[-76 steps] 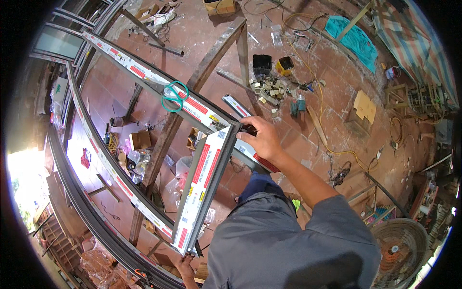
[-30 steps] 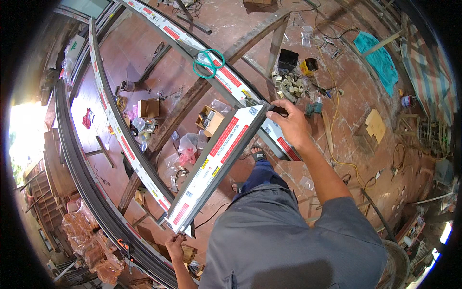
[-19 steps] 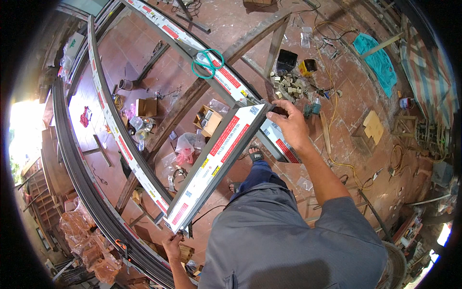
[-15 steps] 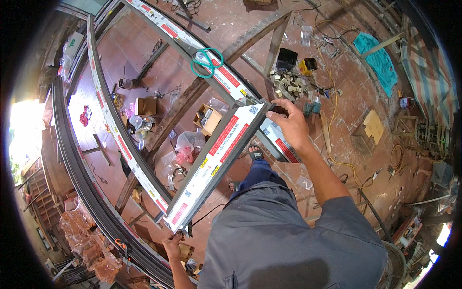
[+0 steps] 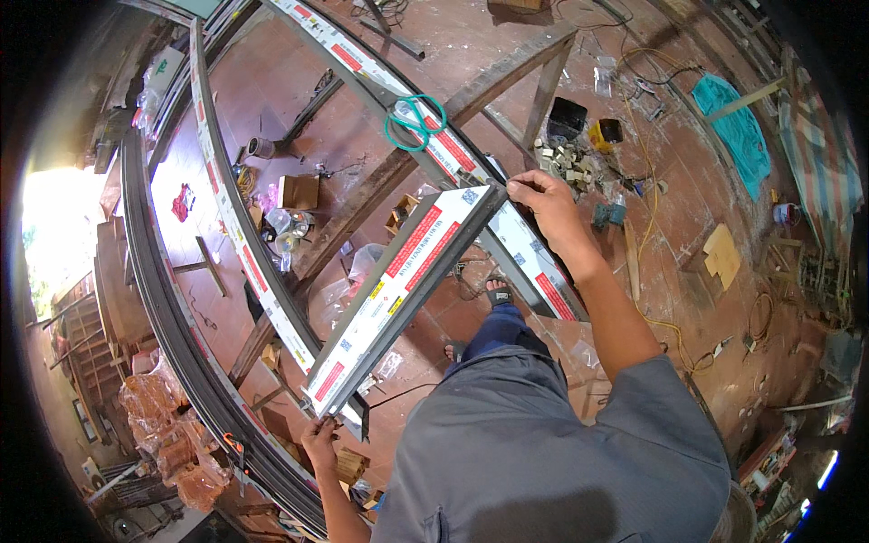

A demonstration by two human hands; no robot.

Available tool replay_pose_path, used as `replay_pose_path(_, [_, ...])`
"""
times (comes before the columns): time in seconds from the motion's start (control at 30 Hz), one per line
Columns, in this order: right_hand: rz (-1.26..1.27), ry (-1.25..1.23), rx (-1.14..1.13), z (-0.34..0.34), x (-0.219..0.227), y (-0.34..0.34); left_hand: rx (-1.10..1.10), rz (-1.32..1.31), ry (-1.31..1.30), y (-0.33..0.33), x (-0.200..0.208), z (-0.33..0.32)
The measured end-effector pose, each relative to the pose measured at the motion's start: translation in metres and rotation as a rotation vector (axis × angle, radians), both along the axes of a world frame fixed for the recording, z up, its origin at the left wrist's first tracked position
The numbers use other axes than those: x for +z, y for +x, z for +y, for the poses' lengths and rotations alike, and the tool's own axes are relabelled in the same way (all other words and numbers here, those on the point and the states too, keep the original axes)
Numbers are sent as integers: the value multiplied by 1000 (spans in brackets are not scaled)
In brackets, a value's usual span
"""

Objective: The person assembles a rectangular aluminum window frame by hand, aligning and joining the corners. They then use a power drill to fasten the joints and secure the frame components together.

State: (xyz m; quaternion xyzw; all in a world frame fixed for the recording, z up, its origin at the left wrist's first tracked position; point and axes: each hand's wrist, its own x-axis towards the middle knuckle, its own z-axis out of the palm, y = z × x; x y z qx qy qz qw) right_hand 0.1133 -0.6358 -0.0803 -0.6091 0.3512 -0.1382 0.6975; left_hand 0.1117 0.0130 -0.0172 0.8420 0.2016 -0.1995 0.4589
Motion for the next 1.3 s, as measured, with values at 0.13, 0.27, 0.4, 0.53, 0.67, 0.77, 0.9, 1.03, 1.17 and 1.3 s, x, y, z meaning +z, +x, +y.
replay_pose_path(0.13, [-14,-52,-24,8,1,-1,24,-52,-52,-10,-9,16])
replay_pose_path(0.27, [-3,-53,-16,8,-5,-2,-70,-53,-115,-3,-8,21])
replay_pose_path(0.4, [-53,16,-26,6,-4,-2,28,-83,-193,-8,-11,12])
replay_pose_path(0.53, [-87,16,-77,8,-12,-1,-37,-60,-31,2,6,-11])
replay_pose_path(0.67, [-95,17,-68,6,-13,2,-111,23,36,13,10,-3])
replay_pose_path(0.77, [-112,6,-52,8,-16,6,-71,41,0,12,1,11])
replay_pose_path(0.9, [4,-257,59,3,-19,5,-201,50,33,8,-3,12])
replay_pose_path(1.03, [-46,-316,-12,-3,-23,1,-163,20,56,15,0,7])
replay_pose_path(1.17, [-35,-117,5,-6,-43,1,-69,62,-7,2,3,7])
replay_pose_path(1.3, [45,-131,38,-5,-23,4,-198,-47,26,-3,-15,18])
